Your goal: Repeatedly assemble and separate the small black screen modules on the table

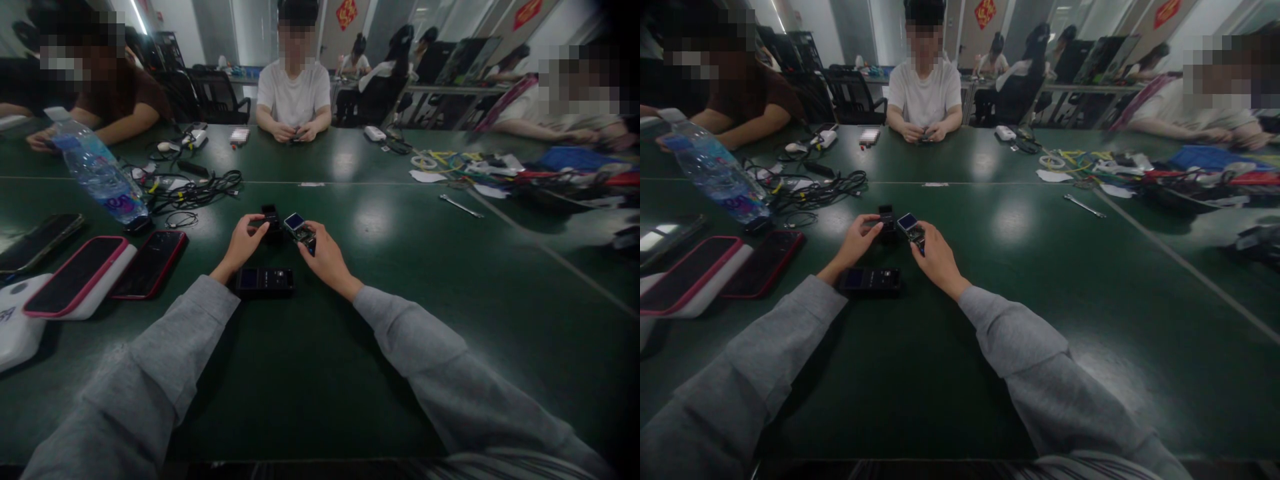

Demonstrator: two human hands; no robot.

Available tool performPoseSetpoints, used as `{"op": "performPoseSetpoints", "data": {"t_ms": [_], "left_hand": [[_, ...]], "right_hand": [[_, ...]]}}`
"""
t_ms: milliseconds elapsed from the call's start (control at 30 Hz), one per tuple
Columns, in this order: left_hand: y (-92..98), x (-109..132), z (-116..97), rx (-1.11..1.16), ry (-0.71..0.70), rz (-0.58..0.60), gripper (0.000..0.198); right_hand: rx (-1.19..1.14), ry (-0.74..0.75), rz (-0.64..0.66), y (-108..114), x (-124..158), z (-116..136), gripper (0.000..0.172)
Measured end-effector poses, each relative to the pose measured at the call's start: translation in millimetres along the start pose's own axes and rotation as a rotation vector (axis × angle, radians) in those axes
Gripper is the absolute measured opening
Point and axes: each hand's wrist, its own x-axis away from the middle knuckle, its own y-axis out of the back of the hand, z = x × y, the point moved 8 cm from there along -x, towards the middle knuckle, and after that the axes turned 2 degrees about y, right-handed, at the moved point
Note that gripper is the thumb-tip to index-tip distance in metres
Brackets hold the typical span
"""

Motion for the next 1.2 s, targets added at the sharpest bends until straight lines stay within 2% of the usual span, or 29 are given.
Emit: {"op": "performPoseSetpoints", "data": {"t_ms": [1200], "left_hand": [[0.2, 0, 0, -0.008, -0.008, 0.0, 0.036]], "right_hand": [[0.012, -0.092, 0.013, -1, 0, -10, 0.042]]}}
